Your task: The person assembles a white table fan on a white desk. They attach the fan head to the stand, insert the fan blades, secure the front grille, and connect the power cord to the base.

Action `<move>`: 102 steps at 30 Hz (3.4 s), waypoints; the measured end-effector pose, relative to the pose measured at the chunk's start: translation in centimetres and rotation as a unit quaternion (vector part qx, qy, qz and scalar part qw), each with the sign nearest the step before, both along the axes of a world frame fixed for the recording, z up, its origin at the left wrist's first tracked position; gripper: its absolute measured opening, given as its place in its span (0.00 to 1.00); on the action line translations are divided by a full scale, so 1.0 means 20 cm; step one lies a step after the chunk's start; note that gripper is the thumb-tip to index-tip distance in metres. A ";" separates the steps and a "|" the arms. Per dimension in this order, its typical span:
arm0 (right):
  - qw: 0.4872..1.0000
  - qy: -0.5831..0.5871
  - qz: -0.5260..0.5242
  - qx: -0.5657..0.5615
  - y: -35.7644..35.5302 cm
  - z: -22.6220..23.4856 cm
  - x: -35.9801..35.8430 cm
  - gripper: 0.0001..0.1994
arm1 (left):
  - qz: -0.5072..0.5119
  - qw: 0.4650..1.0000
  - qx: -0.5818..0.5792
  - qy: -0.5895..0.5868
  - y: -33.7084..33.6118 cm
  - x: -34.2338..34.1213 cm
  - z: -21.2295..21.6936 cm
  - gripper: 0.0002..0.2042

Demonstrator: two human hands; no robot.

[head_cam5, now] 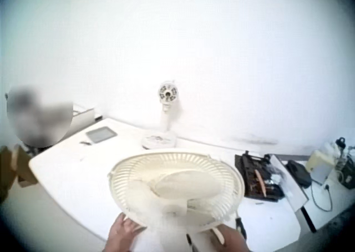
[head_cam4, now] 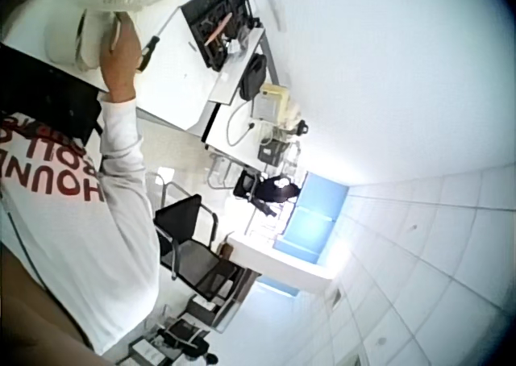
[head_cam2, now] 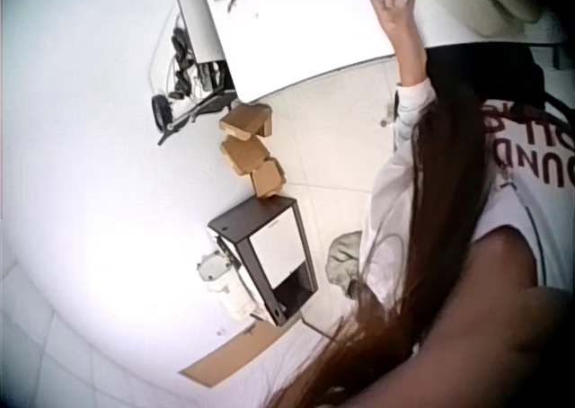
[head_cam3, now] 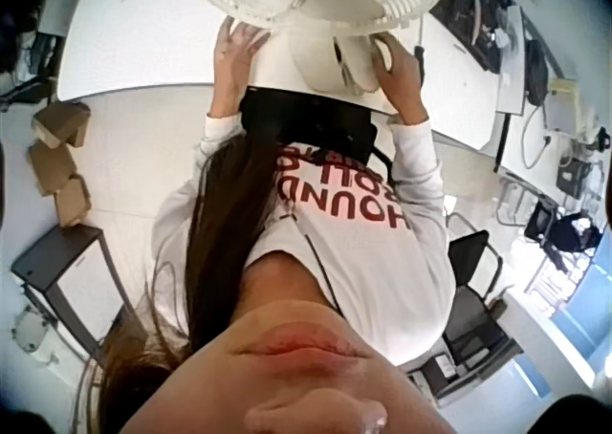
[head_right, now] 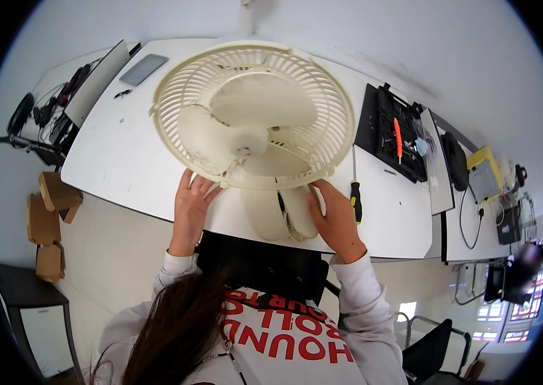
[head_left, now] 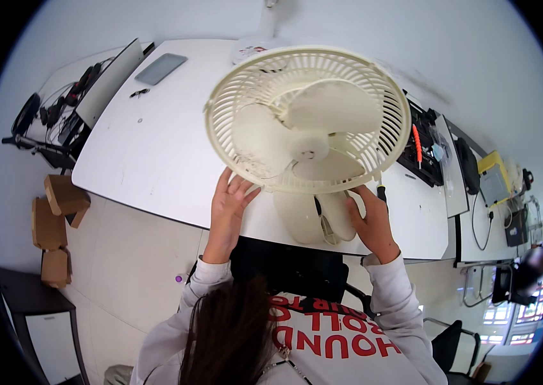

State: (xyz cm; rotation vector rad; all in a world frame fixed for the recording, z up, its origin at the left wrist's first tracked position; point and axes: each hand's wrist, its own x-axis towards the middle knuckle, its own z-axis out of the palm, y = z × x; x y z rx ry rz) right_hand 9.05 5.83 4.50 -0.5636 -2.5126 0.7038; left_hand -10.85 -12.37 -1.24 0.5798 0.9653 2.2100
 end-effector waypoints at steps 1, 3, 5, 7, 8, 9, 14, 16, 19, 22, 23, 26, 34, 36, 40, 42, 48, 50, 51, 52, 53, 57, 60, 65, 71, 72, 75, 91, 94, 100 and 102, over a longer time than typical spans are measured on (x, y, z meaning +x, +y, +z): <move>1.000 0.030 -0.004 -0.003 -0.01 0.01 0.01 0.12 | 0.006 1.000 0.012 0.024 0.00 0.00 0.02 0.39; 0.998 0.064 -0.012 -0.024 -0.01 0.01 0.04 0.13 | 0.010 0.999 0.036 0.024 0.02 -0.02 0.03 0.40; 0.996 0.076 -0.014 -0.035 -0.01 0.02 0.06 0.13 | 0.009 0.997 0.070 0.037 0.03 -0.05 0.04 0.35; 0.995 0.088 -0.014 -0.050 -0.03 0.02 0.05 0.14 | 0.024 0.996 0.074 0.040 0.04 -0.05 0.08 0.33; 0.994 0.096 -0.013 -0.056 -0.05 0.02 0.03 0.14 | 0.032 0.996 0.077 0.043 0.05 -0.05 0.10 0.33; 0.994 0.088 -0.020 -0.068 -0.06 0.02 0.01 0.15 | 0.047 0.995 0.052 0.068 0.05 -0.05 0.13 0.32; 0.984 0.140 -0.036 -0.107 -0.02 0.01 -0.11 0.14 | 0.094 0.986 -0.030 0.137 0.06 -0.02 0.18 0.28; 0.980 0.154 -0.043 -0.121 -0.01 -0.01 -0.14 0.15 | 0.081 0.989 -0.017 0.119 0.08 -0.01 0.20 0.26; 0.973 0.176 -0.050 -0.141 -0.02 -0.04 -0.17 0.18 | 0.089 0.992 -0.016 0.084 0.10 0.02 0.21 0.25; 0.965 0.185 -0.065 -0.174 -0.05 -0.05 -0.18 0.19 | 0.105 0.992 -0.009 0.063 0.13 0.02 0.21 0.25; 0.961 0.196 -0.067 -0.184 -0.05 -0.05 -0.18 0.20 | 0.108 0.992 -0.004 0.060 0.14 0.02 0.21 0.25; 0.952 0.221 -0.062 -0.204 -0.06 -0.03 -0.16 0.22 | 0.106 0.992 0.025 0.066 0.20 -0.01 0.19 0.25; 0.984 0.170 -0.006 -0.049 0.00 -0.04 -0.12 0.31 | 0.014 0.993 0.097 -0.070 0.38 -0.20 0.07 0.27; 0.984 0.169 -0.005 -0.055 -0.02 -0.03 -0.11 0.30 | -0.051 0.992 0.106 -0.047 0.38 -0.33 -0.04 0.26; 0.985 0.164 -0.011 -0.059 -0.01 -0.05 -0.10 0.29 | -0.107 0.986 0.121 -0.051 0.40 -0.37 -0.14 0.26; 0.984 0.168 -0.014 -0.064 -0.01 -0.05 -0.09 0.28 | -0.119 0.984 0.122 -0.053 0.38 -0.37 -0.13 0.25; 0.978 0.198 -0.023 -0.058 0.03 -0.08 -0.13 0.25 | -0.135 0.980 0.130 -0.067 0.37 -0.35 -0.07 0.24; 0.977 0.200 -0.027 -0.064 0.03 -0.07 -0.13 0.25 | -0.126 0.980 0.131 -0.082 0.34 -0.31 0.00 0.24; 0.977 0.201 -0.031 -0.066 0.03 -0.06 -0.14 0.25 | -0.120 0.979 0.135 -0.095 0.32 -0.27 0.05 0.24; 0.977 0.203 -0.033 -0.062 0.03 -0.06 -0.14 0.25 | -0.082 0.982 0.124 -0.118 0.29 -0.21 0.10 0.24; 0.976 0.205 -0.035 -0.058 0.02 -0.06 -0.15 0.25 | -0.031 0.983 0.098 -0.151 0.27 -0.13 0.17 0.24; 0.986 0.162 -0.042 -0.008 0.05 -0.03 -0.16 0.25 | 0.086 0.994 0.060 -0.021 0.21 0.12 0.28 0.25; 0.983 0.181 -0.040 -0.010 0.07 -0.06 -0.17 0.25 | 0.145 0.989 -0.018 0.034 0.20 0.23 0.34 0.26; 0.980 0.168 -0.019 -0.105 0.06 -0.08 -0.18 0.25 | 0.181 0.981 -0.058 0.030 0.19 0.27 0.35 0.26; 0.973 0.181 0.012 -0.140 0.07 -0.14 -0.21 0.27 | 0.183 0.978 -0.049 0.090 0.21 0.27 0.41 0.24; 0.973 0.180 0.019 -0.140 0.07 -0.14 -0.21 0.27 | 0.189 0.975 -0.058 0.102 0.21 0.26 0.42 0.24; 0.976 0.187 0.027 -0.105 0.06 -0.12 -0.21 0.29 | 0.201 0.969 -0.066 0.125 0.20 0.27 0.43 0.24; 0.965 0.157 0.088 -0.190 0.08 -0.15 -0.22 0.36 | 0.218 0.968 -0.057 0.115 0.21 0.16 0.31 0.23; 0.968 0.136 0.102 -0.184 0.08 -0.14 -0.21 0.36 | 0.172 0.980 -0.054 0.086 0.19 0.08 0.20 0.22; 0.968 0.124 0.110 -0.190 0.09 -0.14 -0.21 0.35 | 0.134 0.985 -0.076 0.083 0.17 0.06 0.14 0.21; 0.971 0.123 0.110 -0.174 0.09 -0.13 -0.20 0.35 | 0.087 0.989 -0.053 0.109 0.16 0.07 0.10 0.23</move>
